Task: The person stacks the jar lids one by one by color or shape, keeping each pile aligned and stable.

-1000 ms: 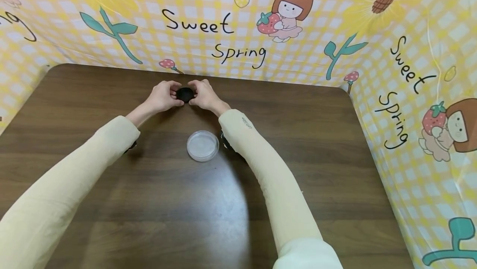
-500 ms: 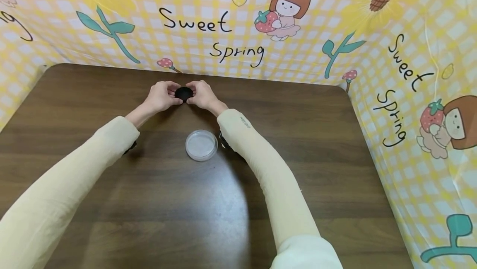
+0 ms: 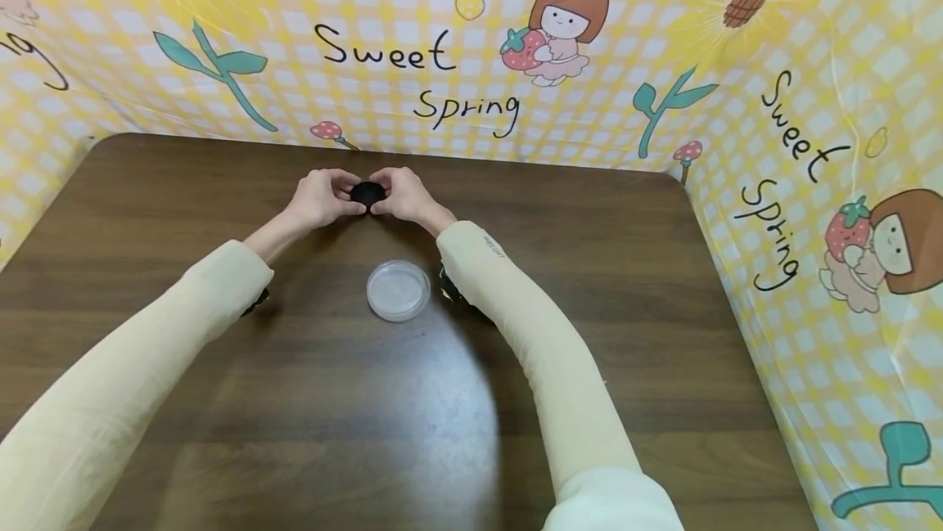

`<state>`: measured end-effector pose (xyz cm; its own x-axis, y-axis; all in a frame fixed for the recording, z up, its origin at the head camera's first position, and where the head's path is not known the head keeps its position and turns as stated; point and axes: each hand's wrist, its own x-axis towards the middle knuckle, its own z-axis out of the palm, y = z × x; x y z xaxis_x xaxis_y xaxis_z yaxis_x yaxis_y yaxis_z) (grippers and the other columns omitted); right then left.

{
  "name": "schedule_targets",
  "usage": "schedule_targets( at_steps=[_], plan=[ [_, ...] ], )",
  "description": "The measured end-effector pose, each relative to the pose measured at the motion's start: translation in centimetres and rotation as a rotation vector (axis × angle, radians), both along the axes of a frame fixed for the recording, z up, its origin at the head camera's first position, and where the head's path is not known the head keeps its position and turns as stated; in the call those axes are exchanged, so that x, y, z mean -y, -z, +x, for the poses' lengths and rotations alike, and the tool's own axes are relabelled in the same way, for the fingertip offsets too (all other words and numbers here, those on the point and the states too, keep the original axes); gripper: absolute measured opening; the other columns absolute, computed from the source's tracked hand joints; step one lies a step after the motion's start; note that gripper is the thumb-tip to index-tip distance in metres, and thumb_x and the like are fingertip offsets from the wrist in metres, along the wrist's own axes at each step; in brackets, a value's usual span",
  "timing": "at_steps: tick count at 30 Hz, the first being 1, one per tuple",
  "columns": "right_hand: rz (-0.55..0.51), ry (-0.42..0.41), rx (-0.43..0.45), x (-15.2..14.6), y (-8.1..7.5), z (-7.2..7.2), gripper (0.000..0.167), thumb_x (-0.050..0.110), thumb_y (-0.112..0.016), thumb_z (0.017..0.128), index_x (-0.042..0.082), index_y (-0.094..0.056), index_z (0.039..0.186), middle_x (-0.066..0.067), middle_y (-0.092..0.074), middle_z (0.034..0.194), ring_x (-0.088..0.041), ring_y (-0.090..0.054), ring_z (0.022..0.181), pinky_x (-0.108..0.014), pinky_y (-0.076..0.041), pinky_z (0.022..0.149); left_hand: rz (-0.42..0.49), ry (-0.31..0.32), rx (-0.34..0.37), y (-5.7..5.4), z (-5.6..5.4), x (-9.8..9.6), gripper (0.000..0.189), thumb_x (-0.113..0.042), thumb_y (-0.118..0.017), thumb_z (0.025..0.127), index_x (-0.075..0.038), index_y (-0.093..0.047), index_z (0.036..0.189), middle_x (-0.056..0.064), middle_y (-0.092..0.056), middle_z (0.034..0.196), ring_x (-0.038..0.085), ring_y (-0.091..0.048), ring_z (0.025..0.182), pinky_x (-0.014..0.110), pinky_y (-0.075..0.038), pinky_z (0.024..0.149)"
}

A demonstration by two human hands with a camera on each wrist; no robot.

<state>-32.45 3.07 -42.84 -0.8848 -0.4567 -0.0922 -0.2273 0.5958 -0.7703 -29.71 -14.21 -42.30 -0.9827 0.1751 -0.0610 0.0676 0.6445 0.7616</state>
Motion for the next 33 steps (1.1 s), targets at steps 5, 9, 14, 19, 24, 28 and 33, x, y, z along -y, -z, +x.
schedule_targets(
  at_steps=[5,9,14,19,24,28,33],
  plan=[
    [-0.02,0.011,0.002,-0.3,-0.6,0.4,0.053,0.004,-0.075,0.083,0.0,-0.055,0.131,-0.016,-0.061,0.12,-0.023,-0.059,0.104,-0.024,-0.046,0.088,0.019,-0.01,-0.003,-0.2,0.3,-0.3,0.046,-0.003,-0.075,0.081,0.008,-0.058,0.123,0.026,-0.062,0.113,0.034,-0.06,0.103,0.042,-0.047,0.091],
    [-0.025,0.031,0.008,-0.5,-0.8,1.0,0.055,0.004,-0.074,0.084,-0.002,-0.053,0.134,-0.017,-0.061,0.12,-0.023,-0.06,0.105,-0.024,-0.046,0.087,0.016,-0.007,0.001,-0.2,0.6,-0.6,0.049,-0.004,-0.075,0.082,0.008,-0.057,0.126,0.026,-0.062,0.113,0.033,-0.061,0.104,0.042,-0.047,0.091],
    [-0.025,0.037,0.01,-0.8,-1.0,1.6,0.053,0.003,-0.074,0.084,-0.002,-0.054,0.132,-0.017,-0.062,0.12,-0.023,-0.06,0.105,-0.024,-0.047,0.087,0.002,0.001,-0.01,-0.3,1.1,-0.9,0.047,-0.005,-0.076,0.081,0.006,-0.059,0.123,0.024,-0.062,0.112,0.032,-0.06,0.103,0.041,-0.047,0.091],
    [-0.025,0.039,-0.002,-1.1,-1.4,2.1,0.051,0.003,-0.074,0.083,-0.002,-0.056,0.131,-0.017,-0.061,0.12,-0.024,-0.06,0.105,-0.025,-0.047,0.088,0.022,0.009,-0.015,-0.6,1.5,-1.1,0.046,-0.004,-0.076,0.08,0.005,-0.059,0.122,0.023,-0.061,0.112,0.032,-0.06,0.103,0.041,-0.046,0.091],
    [-0.024,0.039,-0.021,-1.6,-2.0,2.6,0.051,0.003,-0.075,0.083,-0.002,-0.056,0.131,-0.017,-0.061,0.121,-0.024,-0.06,0.105,-0.026,-0.047,0.087,0.041,0.011,-0.022,-0.8,1.9,-1.5,0.049,-0.003,-0.075,0.081,0.004,-0.057,0.126,0.023,-0.06,0.118,0.032,-0.059,0.104,0.04,-0.047,0.091],
    [-0.024,0.049,-0.037,-2.0,-2.3,3.0,0.051,0.003,-0.075,0.083,0.0,-0.057,0.131,-0.016,-0.061,0.119,-0.023,-0.06,0.105,-0.026,-0.047,0.087,0.056,0.011,-0.043,-1.2,2.4,-2.0,0.051,-0.002,-0.075,0.08,0.005,-0.056,0.127,0.024,-0.058,0.117,0.033,-0.06,0.102,0.04,-0.048,0.09],
    [-0.049,0.062,-0.05,-2.6,-2.5,3.9,0.051,0.003,-0.075,0.083,0.001,-0.057,0.131,-0.015,-0.058,0.119,-0.023,-0.06,0.103,-0.025,-0.048,0.086,0.067,0.014,-0.071,-1.6,3.2,-2.5,0.05,0.001,-0.075,0.079,0.006,-0.057,0.125,0.024,-0.056,0.113,0.033,-0.061,0.101,0.039,-0.049,0.089]
  ],
)
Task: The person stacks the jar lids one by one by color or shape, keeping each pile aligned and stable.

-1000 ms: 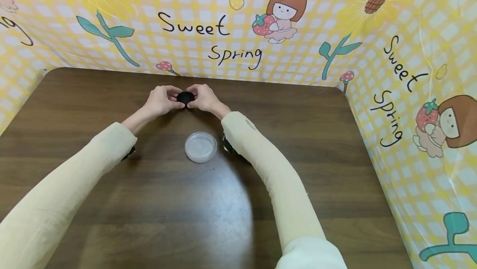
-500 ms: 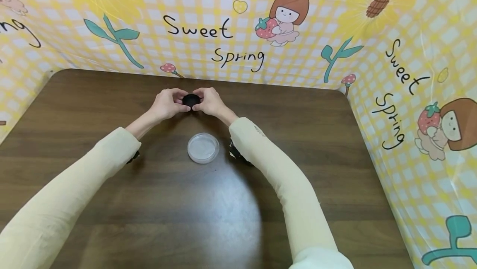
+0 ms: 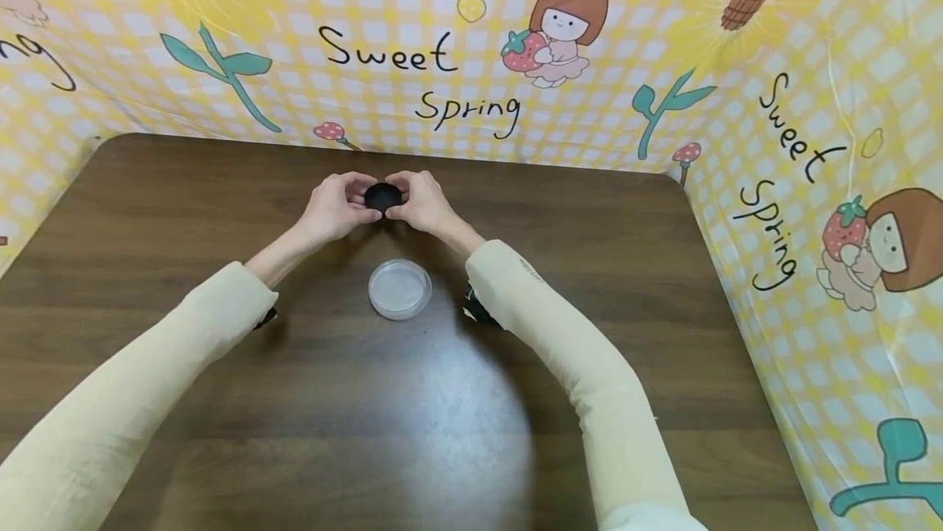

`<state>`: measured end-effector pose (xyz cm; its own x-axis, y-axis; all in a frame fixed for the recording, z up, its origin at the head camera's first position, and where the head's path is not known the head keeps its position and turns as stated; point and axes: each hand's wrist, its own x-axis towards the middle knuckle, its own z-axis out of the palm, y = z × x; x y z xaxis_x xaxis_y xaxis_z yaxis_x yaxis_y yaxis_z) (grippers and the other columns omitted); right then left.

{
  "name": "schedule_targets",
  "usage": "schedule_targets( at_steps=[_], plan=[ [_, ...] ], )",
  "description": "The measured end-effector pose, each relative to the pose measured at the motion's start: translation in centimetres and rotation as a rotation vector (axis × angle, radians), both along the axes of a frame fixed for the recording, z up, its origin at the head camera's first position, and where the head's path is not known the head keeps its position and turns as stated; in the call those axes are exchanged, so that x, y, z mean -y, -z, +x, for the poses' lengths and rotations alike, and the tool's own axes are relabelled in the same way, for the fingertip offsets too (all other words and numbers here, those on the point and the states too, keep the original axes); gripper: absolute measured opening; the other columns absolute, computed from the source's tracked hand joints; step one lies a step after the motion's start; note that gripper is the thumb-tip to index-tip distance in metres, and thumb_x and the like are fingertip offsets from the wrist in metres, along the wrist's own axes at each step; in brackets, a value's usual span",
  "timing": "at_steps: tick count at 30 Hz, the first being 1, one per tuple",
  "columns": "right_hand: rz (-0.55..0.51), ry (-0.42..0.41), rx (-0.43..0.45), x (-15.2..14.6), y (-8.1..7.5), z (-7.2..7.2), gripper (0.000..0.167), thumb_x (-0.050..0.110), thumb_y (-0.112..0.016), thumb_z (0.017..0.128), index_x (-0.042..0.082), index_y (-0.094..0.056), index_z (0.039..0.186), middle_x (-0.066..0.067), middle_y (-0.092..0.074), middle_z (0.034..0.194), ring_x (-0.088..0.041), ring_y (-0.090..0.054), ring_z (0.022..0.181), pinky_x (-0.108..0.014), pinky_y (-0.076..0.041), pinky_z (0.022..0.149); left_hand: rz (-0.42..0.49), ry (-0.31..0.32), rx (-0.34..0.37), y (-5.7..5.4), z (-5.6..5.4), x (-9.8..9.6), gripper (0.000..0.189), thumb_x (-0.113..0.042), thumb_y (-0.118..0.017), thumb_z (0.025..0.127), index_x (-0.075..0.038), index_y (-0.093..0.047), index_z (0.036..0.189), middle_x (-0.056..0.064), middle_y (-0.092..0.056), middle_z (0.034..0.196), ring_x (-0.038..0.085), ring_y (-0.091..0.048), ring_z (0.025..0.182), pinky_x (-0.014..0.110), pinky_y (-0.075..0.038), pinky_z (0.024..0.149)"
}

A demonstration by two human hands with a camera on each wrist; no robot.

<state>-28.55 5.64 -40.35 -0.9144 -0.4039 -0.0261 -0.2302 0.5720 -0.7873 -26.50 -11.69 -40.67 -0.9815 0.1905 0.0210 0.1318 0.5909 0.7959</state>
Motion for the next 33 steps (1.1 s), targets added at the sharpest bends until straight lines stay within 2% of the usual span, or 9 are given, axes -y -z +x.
schedule_targets(
  at_steps=[9,17,23,28,33],
  plan=[
    [-0.015,0.03,-0.031,-1.1,-0.7,2.2,0.051,0.002,-0.075,0.082,0.001,-0.058,0.13,-0.016,-0.051,0.116,-0.024,-0.06,0.102,-0.026,-0.048,0.087,0.022,0.033,-0.049,-0.7,1.8,-1.1,0.049,0.003,-0.076,0.078,0.009,-0.057,0.123,0.024,-0.049,0.111,0.032,-0.059,0.096,0.036,-0.051,0.085],
    [-0.023,0.042,-0.039,-2.1,-1.2,4.4,0.052,0.003,-0.075,0.083,0.003,-0.057,0.131,-0.016,-0.052,0.118,-0.024,-0.06,0.102,-0.028,-0.047,0.089,0.05,0.065,-0.037,-1.2,3.4,-1.7,0.049,0.003,-0.077,0.077,0.009,-0.056,0.121,0.024,-0.05,0.114,0.032,-0.062,0.097,0.036,-0.051,0.085],
    [-0.064,0.06,-0.046,-3.0,-1.8,5.7,0.053,0.001,-0.075,0.082,0.002,-0.057,0.132,-0.017,-0.051,0.117,-0.026,-0.06,0.103,-0.033,-0.048,0.09,0.066,0.066,-0.034,-1.7,4.3,-2.5,0.05,0.002,-0.078,0.076,0.007,-0.057,0.121,0.022,-0.051,0.112,0.03,-0.062,0.094,0.035,-0.052,0.084],
    [-0.108,0.062,-0.041,-3.8,-1.7,6.7,0.053,0.0,-0.075,0.081,0.0,-0.057,0.131,-0.017,-0.05,0.116,-0.026,-0.06,0.101,-0.03,-0.049,0.088,0.058,0.074,-0.017,-2.2,5.2,-3.1,0.05,0.001,-0.078,0.076,0.006,-0.057,0.122,0.021,-0.051,0.11,0.028,-0.062,0.094,0.033,-0.052,0.082],
    [-0.134,0.072,-0.038,-4.8,-1.7,7.9,0.053,-0.001,-0.076,0.081,0.0,-0.057,0.13,-0.018,-0.051,0.115,-0.026,-0.059,0.097,-0.032,-0.049,0.087,0.101,0.092,0.009,-2.3,6.1,-3.8,0.049,0.001,-0.078,0.077,0.005,-0.057,0.122,0.02,-0.05,0.111,0.027,-0.062,0.094,0.031,-0.052,0.082]
  ],
)
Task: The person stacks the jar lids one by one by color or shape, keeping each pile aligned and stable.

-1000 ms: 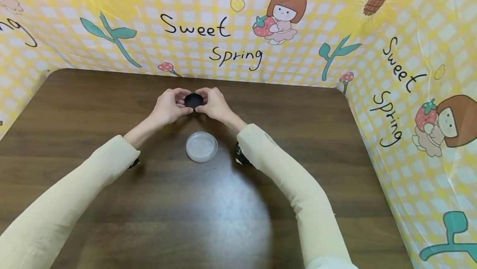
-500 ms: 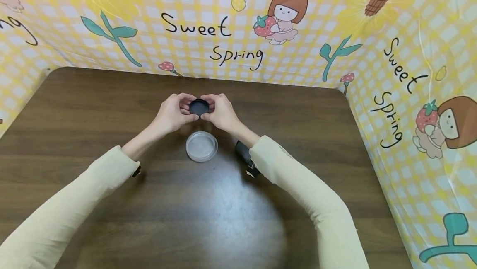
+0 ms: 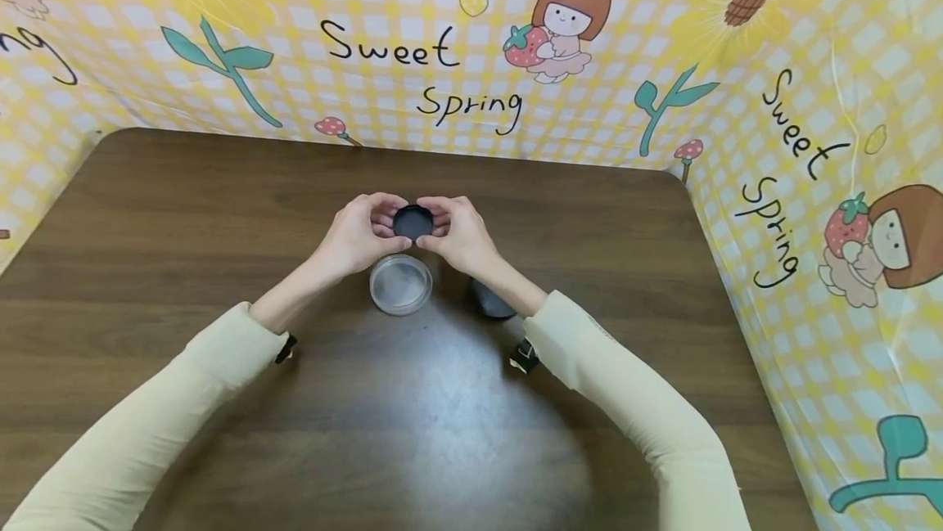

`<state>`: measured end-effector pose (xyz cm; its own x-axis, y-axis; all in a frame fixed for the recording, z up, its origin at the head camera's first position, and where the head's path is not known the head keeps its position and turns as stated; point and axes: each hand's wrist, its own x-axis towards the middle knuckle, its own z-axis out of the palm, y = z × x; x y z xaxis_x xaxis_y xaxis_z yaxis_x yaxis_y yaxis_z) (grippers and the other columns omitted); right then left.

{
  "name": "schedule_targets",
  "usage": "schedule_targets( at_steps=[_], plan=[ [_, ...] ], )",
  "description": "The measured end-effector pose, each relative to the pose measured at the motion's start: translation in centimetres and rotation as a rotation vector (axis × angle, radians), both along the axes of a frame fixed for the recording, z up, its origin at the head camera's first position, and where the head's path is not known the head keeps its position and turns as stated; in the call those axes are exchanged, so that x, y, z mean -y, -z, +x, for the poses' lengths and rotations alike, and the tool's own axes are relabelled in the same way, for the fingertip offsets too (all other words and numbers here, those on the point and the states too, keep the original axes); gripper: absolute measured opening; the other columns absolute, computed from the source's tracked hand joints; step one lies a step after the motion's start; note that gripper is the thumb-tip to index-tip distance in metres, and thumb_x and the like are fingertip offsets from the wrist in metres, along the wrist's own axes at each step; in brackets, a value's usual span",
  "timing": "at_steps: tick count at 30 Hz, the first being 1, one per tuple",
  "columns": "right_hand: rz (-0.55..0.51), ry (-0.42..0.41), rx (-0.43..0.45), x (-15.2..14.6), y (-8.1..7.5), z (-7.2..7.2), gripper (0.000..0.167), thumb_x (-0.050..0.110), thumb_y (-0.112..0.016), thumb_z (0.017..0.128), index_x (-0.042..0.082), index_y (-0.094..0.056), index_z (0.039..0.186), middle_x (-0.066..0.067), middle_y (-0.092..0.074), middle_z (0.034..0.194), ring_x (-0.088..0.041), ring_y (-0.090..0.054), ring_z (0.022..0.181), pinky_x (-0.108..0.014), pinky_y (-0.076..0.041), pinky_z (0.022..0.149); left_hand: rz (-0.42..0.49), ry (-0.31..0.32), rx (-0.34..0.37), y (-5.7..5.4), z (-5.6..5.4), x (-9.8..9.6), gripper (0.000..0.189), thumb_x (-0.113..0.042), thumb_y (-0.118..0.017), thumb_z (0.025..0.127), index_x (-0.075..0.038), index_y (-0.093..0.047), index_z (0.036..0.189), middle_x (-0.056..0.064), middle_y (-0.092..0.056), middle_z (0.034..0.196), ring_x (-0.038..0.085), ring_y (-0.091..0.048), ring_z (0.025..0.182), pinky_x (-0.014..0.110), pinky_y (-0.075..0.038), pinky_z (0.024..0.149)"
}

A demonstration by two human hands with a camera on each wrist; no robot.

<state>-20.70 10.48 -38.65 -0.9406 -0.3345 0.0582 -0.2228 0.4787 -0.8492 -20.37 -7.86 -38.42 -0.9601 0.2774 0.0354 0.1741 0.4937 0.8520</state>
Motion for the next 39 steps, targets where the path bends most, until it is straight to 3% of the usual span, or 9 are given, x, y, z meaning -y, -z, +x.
schedule_targets(
  at_steps=[12,26,33,39],
  plan=[
    [-0.021,0.022,0.003,-2.8,-0.5,2.5,0.053,-0.003,-0.076,0.08,-0.002,-0.058,0.129,-0.019,-0.052,0.113,-0.028,-0.06,0.095,-0.038,-0.05,0.087,0.029,0.052,0.009,-0.3,1.5,-2.4,0.048,0.002,-0.079,0.076,0.005,-0.058,0.119,0.019,-0.051,0.109,0.026,-0.063,0.092,0.031,-0.053,0.08],
    [-0.032,0.046,0.026,-5.8,0.3,4.2,0.052,-0.007,-0.076,0.078,-0.004,-0.059,0.127,-0.019,-0.053,0.11,-0.028,-0.059,0.092,-0.031,-0.052,0.082,0.028,0.103,0.027,0.8,2.6,-5.4,0.048,0.001,-0.079,0.076,0.004,-0.059,0.119,0.018,-0.053,0.109,0.024,-0.063,0.091,0.027,-0.053,0.08],
    [-0.039,0.06,0.05,-6.9,1.0,4.7,0.052,-0.006,-0.076,0.078,-0.004,-0.059,0.126,-0.021,-0.052,0.11,-0.029,-0.059,0.093,-0.039,-0.051,0.085,0.036,0.118,0.027,1.4,3.2,-6.3,0.048,0.003,-0.077,0.077,0.006,-0.059,0.121,0.018,-0.054,0.11,0.024,-0.063,0.092,0.024,-0.052,0.079],
    [-0.003,0.058,0.071,-8.5,1.6,5.5,0.051,-0.005,-0.076,0.078,-0.004,-0.059,0.126,-0.021,-0.052,0.112,-0.03,-0.059,0.094,-0.04,-0.051,0.085,-0.024,0.139,-0.005,1.5,4.1,-7.8,0.044,0.002,-0.076,0.079,0.005,-0.06,0.12,0.016,-0.056,0.106,0.023,-0.059,0.094,0.025,-0.051,0.08]
  ],
)
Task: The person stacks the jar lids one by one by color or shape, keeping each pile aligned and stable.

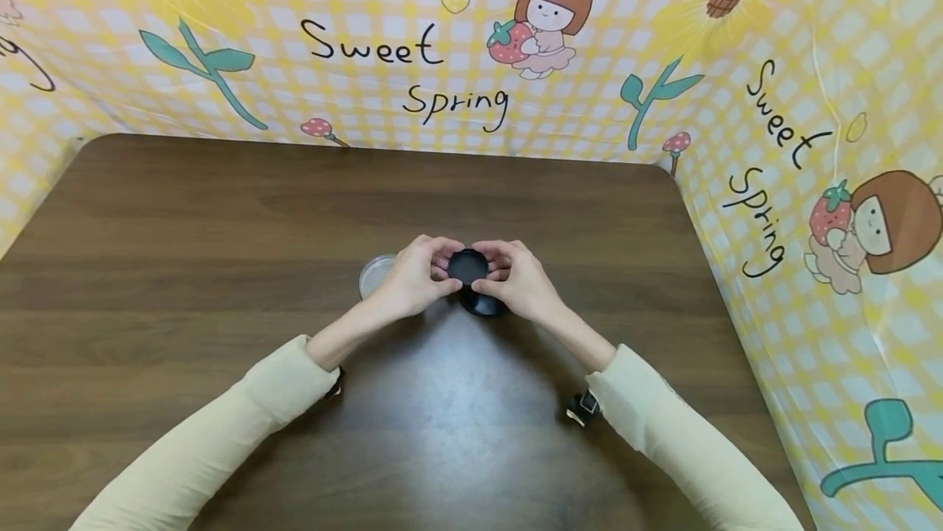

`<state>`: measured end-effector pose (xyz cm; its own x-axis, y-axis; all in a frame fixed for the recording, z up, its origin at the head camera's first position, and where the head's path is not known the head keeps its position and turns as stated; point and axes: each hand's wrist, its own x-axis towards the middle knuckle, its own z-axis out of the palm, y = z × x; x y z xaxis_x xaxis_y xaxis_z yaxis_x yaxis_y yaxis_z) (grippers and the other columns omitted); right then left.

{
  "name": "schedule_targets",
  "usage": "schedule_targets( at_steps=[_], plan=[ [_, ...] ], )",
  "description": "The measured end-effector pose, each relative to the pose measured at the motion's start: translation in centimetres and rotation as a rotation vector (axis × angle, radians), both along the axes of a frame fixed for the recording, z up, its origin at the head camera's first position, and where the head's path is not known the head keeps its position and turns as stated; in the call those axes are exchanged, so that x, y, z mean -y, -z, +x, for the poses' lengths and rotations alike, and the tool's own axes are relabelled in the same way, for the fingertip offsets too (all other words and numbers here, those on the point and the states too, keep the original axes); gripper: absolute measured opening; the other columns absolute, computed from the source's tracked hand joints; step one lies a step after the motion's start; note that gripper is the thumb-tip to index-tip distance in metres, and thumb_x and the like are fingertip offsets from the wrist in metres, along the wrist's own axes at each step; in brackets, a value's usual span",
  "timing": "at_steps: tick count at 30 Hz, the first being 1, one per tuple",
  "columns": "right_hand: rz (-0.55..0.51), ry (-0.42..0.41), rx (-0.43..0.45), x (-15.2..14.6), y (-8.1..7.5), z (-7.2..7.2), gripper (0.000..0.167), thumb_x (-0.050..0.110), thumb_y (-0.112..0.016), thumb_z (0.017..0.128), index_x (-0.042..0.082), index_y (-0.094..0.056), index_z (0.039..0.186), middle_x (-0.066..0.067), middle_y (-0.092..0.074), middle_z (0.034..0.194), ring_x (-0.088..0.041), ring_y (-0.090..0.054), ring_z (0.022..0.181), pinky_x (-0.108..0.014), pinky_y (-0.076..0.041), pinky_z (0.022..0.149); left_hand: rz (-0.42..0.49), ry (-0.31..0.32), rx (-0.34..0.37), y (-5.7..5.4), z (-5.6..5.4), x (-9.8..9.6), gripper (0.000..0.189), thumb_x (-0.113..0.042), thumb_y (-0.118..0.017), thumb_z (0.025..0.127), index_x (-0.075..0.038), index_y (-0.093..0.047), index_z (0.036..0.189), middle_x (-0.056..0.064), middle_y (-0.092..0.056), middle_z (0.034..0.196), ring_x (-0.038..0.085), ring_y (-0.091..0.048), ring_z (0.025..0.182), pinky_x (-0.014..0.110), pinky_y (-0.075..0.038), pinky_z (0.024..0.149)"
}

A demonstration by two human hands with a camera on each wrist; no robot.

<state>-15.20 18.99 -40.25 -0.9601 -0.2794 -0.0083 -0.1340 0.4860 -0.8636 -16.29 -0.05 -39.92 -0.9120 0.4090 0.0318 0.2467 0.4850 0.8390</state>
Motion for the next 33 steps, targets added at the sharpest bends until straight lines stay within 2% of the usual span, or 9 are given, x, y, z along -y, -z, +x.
schedule_targets(
  at_steps=[6,14,19,33],
  plan=[
    [0.038,-0.015,0.014,-1.5,0.4,0.7,0.05,-0.005,-0.076,0.078,-0.006,-0.059,0.125,-0.022,-0.051,0.11,-0.03,-0.059,0.094,-0.038,-0.052,0.083,-0.074,0.013,0.002,0.3,0.8,-1.7,0.043,0.0,-0.075,0.08,0.004,-0.06,0.12,0.016,-0.055,0.106,0.024,-0.056,0.096,0.028,-0.049,0.082],
    [0.126,-0.015,0.013,-1.8,0.9,0.7,0.051,-0.007,-0.076,0.077,-0.004,-0.06,0.126,-0.02,-0.05,0.11,-0.029,-0.059,0.094,-0.04,-0.052,0.083,-0.167,0.004,0.024,1.0,0.7,-3.0,0.043,-0.001,-0.075,0.081,0.003,-0.058,0.12,0.018,-0.056,0.112,0.031,-0.05,0.109,0.04,-0.042,0.095],
    [0.157,-0.021,-0.017,-1.9,1.6,0.6,0.05,-0.007,-0.076,0.077,-0.005,-0.061,0.125,-0.021,-0.05,0.11,-0.03,-0.059,0.094,-0.034,-0.053,0.078,-0.213,-0.016,0.032,1.3,0.9,-3.6,0.043,0.0,-0.074,0.08,0.004,-0.057,0.119,0.022,-0.051,0.116,0.038,-0.048,0.109,0.044,-0.04,0.096],
    [0.251,-0.015,-0.092,-1.8,2.6,0.9,0.052,-0.007,-0.077,0.075,-0.006,-0.06,0.125,-0.022,-0.049,0.111,-0.031,-0.061,0.093,-0.034,-0.054,0.077,-0.262,-0.032,0.02,1.9,0.8,-4.5,0.044,0.003,-0.074,0.079,0.004,-0.057,0.119,0.023,-0.048,0.116,0.04,-0.046,0.11,0.044,-0.04,0.096]
  ],
)
